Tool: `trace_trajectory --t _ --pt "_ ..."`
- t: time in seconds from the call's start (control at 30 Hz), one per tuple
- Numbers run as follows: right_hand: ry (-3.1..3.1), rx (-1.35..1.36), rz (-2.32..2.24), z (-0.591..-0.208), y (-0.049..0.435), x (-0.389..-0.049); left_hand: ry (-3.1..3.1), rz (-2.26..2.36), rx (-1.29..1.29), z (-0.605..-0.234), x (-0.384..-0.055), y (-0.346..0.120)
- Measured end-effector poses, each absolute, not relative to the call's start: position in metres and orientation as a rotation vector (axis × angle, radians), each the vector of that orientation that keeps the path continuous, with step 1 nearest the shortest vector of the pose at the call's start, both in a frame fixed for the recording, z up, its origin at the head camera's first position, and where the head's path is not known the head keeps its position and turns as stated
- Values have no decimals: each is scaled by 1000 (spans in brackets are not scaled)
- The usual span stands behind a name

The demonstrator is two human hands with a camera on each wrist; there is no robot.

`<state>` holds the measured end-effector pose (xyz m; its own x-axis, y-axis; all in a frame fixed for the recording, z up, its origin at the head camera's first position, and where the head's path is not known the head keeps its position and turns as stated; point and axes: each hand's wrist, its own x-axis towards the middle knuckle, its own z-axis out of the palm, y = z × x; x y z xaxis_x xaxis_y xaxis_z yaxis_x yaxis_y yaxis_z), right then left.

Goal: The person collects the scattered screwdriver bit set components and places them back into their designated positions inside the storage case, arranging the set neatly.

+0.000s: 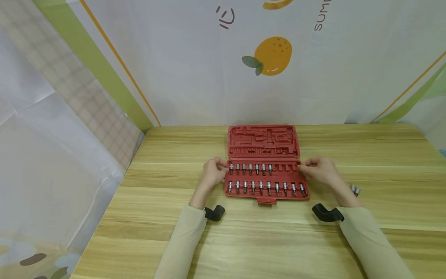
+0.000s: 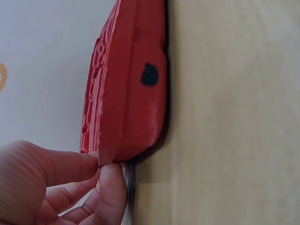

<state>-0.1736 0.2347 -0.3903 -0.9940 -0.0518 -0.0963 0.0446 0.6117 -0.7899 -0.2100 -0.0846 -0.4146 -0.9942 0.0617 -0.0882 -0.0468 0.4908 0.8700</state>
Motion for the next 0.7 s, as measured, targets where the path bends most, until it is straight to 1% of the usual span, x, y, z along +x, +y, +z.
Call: trace_trajectory --t 0.7 --pt "2702 -17 -1294 -391 194 -193 2628 1515 20 -413 -209 -84"
